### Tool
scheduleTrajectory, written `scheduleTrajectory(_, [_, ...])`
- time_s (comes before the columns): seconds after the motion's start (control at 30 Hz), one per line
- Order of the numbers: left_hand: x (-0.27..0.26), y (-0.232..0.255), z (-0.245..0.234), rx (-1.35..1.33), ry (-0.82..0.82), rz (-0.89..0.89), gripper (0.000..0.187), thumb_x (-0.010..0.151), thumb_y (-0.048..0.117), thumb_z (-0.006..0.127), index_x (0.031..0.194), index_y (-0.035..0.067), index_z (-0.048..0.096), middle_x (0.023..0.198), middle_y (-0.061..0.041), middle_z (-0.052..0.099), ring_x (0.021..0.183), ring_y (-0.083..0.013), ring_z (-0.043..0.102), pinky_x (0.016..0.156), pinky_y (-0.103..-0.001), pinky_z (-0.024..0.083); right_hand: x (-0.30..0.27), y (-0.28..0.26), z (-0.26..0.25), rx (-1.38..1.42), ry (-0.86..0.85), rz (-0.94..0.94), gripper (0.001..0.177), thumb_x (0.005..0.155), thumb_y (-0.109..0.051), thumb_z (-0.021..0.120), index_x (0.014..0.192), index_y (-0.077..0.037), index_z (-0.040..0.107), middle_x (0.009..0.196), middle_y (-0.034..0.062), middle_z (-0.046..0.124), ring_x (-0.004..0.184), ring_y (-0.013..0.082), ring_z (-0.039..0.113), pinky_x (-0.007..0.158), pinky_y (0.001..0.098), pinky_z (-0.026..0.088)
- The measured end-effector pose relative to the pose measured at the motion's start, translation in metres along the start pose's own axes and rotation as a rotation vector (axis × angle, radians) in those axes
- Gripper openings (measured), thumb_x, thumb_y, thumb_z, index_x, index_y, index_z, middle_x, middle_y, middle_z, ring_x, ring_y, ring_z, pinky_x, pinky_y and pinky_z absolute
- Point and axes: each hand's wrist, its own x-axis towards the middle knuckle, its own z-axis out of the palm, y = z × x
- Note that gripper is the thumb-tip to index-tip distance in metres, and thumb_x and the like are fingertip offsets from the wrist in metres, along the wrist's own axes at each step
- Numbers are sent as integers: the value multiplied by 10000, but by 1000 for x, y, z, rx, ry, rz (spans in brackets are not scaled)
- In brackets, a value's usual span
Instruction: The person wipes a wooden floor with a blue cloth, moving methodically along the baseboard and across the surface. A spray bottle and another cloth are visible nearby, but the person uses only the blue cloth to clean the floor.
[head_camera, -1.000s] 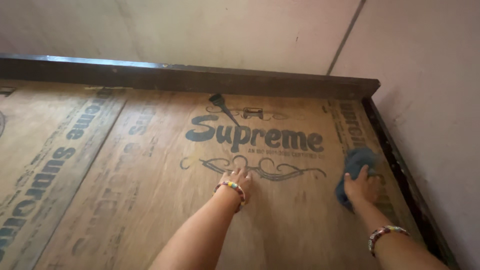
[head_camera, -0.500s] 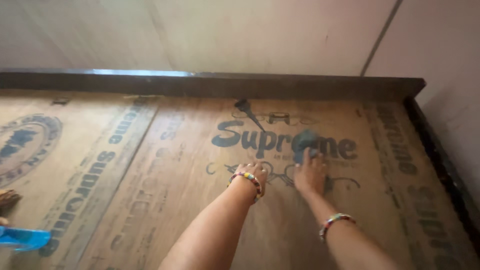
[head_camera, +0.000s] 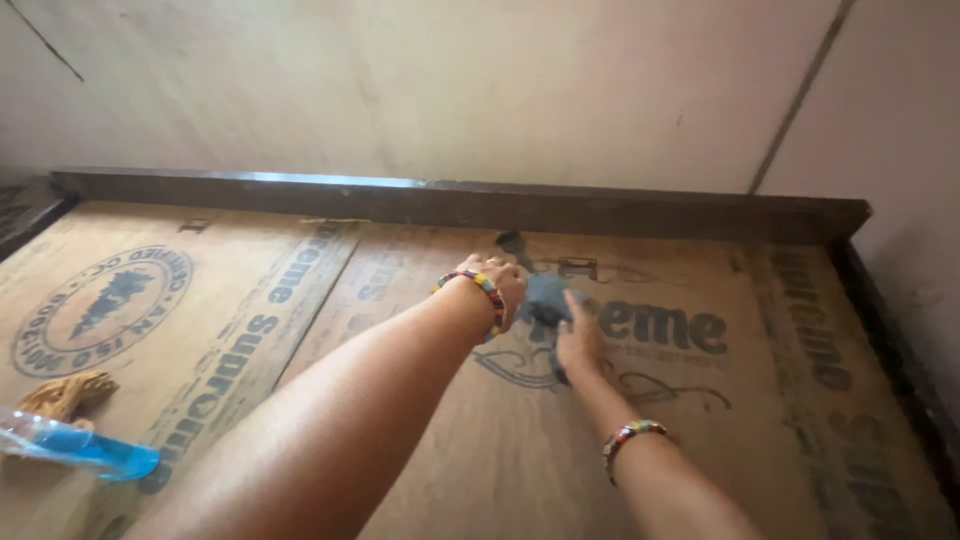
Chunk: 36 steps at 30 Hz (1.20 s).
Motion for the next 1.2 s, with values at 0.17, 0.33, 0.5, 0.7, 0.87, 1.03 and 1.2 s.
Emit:
scheduleTrajectory(0.17, [11, -6, 24, -3, 47, 67, 509, 776, 171, 753, 1280, 143, 688, 1437, -102, 574, 1406, -263, 496, 1120, -419, 442, 13, 26, -87, -121, 347, -10, 561, 941, -48, 617, 1482, -169, 527, 1437, 171, 581, 1324, 371, 537, 1099, 467, 409])
scheduleTrajectory(0.33, [32, 1, 77, -140, -20, 80, 527, 932, 300, 657, 1408, 111, 534, 1510, -96, 484, 1424, -281, 447, 1121, -466, 426, -16, 85, -210, -440, 518, 162, 557, 1020, -60, 546, 1561, -152, 452, 1417, 227, 581, 1320, 413, 538, 1105, 527, 412])
scheduleTrajectory(0.5, [55, -15, 119, -279, -134, 17, 563, 931, 302, 681, 1432, 112, 509, 1543, -83, 448, 1458, -276, 408, 1150, -460, 404, -59, 148, -279, -679, 438, 569, 645, 1023, -285, 529, 1626, -221, 309, 1594, 257, 327, 1455, 434, 316, 1146, 576, 298])
scheduleTrajectory(0.7, [89, -42, 133, -248, -214, -23, 595, 877, 243, 730, 1429, 128, 541, 1536, -70, 473, 1439, -272, 461, 1153, -444, 423, -58, 185, -265, -851, 242, 587, 662, 1010, -420, 497, 1625, -294, 288, 1612, 215, 297, 1499, 420, 256, 1180, 544, 272])
scheduleTrajectory(0.87, [124, -34, 137, -307, -86, 23, 495, 918, 225, 664, 1395, 120, 584, 1501, -115, 498, 1403, -311, 487, 1121, -452, 445, -30, 146, -188, -827, 149, 426, 656, 991, -321, 547, 1608, -275, 328, 1525, 216, 418, 1426, 406, 384, 1161, 501, 334])
scheduleTrajectory(1.03, [164, -19, 153, -269, -7, 148, 534, 840, 151, 774, 1354, 112, 632, 1489, -125, 525, 1396, -338, 503, 1099, -478, 471, -20, 69, -85, -759, 62, 147, 621, 949, -201, 593, 1535, -264, 398, 1444, 212, 456, 1354, 408, 426, 1107, 506, 370])
scheduleTrajectory(1.2, [164, -18, 135, -203, -124, 136, 801, 737, 112, 889, 1443, 143, 510, 1540, -94, 457, 1431, -323, 465, 1122, -473, 461, -35, 1, -45, -423, -65, -128, 526, 859, -26, 626, 1342, -235, 647, 1214, 122, 645, 1189, 344, 554, 1041, 435, 475])
